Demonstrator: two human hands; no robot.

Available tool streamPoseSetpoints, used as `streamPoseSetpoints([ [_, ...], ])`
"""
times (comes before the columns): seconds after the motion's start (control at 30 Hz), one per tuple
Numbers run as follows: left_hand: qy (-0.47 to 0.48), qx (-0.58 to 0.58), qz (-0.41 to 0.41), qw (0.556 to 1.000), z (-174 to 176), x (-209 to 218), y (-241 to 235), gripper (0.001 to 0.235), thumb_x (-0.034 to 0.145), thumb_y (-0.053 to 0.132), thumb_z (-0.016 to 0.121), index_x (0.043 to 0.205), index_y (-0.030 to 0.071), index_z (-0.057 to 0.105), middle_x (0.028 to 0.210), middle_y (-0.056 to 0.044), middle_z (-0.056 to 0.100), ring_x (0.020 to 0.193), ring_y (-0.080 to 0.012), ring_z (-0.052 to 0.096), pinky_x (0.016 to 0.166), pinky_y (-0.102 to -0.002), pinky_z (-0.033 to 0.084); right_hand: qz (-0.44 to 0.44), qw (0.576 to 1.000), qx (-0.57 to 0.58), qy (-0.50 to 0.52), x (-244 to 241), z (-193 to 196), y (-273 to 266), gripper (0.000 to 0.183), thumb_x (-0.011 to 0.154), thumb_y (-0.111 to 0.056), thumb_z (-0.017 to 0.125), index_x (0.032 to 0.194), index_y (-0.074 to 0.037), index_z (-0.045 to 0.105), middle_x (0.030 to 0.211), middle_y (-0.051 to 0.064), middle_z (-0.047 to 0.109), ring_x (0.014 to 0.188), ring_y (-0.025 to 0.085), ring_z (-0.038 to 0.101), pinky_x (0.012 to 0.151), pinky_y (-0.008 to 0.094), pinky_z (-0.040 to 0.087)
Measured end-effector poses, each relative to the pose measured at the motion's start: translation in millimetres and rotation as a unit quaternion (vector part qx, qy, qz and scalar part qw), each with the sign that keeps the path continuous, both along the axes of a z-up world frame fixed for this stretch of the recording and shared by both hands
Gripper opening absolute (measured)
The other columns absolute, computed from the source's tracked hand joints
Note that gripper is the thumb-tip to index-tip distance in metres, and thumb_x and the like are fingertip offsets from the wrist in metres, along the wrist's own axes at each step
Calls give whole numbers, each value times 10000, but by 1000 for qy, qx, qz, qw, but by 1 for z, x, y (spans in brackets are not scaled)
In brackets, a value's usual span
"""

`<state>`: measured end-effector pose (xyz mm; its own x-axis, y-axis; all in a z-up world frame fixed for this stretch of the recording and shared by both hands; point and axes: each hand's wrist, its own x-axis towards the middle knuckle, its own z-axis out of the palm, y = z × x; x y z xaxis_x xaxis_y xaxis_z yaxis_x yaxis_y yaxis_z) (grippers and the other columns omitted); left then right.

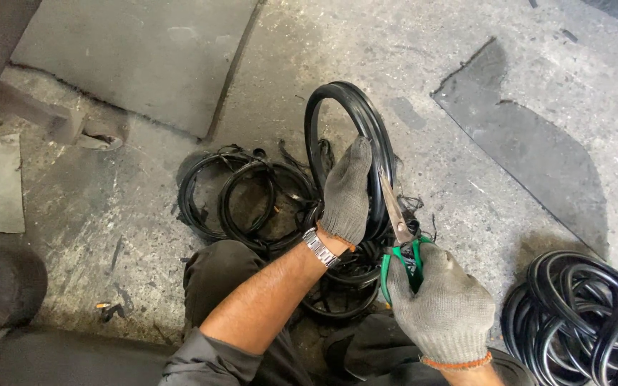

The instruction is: The recorder is using scissors to trim excess material from the edges of black rubber rings.

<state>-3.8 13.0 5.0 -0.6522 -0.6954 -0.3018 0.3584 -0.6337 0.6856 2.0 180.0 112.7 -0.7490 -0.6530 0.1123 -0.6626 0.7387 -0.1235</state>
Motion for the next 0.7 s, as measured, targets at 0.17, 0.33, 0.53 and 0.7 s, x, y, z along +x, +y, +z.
streamPoseSetpoints([
  [0.17, -82, -68, -16, 994, 13, 5, 0, 685, 978, 536, 573, 1398, -4, 617, 1275, -76, 674, 1130, -135, 598, 1016, -277, 452, -8, 997, 71, 12, 3, 4, -6, 440, 831, -532, 730, 922, -101, 719, 749, 119, 722, 553, 348, 689, 503, 436, 530],
  [0.33, -39, -39, -41, 998, 11, 5, 4, 705, 966, 548, 597, 1389, -16, 597, 1278, -66, 656, 1191, -133, 581, 1067, -284, 433, -23, 998, 47, -23, -1, 21, -20, 415, 839, -496, 718, 965, -100, 734, 712, 103, 714, 505, 311, 684, 469, 417, 527],
  [0.53, -18, -61, -56, 996, 10, 7, 7, 741, 959, 497, 631, 1461, -33, 508, 1468, -94, 587, 1347, -153, 536, 1146, -278, 370, -113, 978, 147, -93, -36, -5, 6, 457, 983, -535, 556, 1245, -194, 711, 644, 9, 697, 462, 171, 661, 436, 345, 530],
  [0.7, 24, -11, -70, 997, -6, 5, 7, 736, 982, 436, 687, 1513, -32, 485, 1451, -34, 617, 1324, -89, 576, 1132, -250, 422, -82, 986, -106, -100, -68, -32, 29, 460, 1004, -478, 607, 1174, -67, 721, 696, 85, 720, 514, 126, 637, 474, 322, 509],
])
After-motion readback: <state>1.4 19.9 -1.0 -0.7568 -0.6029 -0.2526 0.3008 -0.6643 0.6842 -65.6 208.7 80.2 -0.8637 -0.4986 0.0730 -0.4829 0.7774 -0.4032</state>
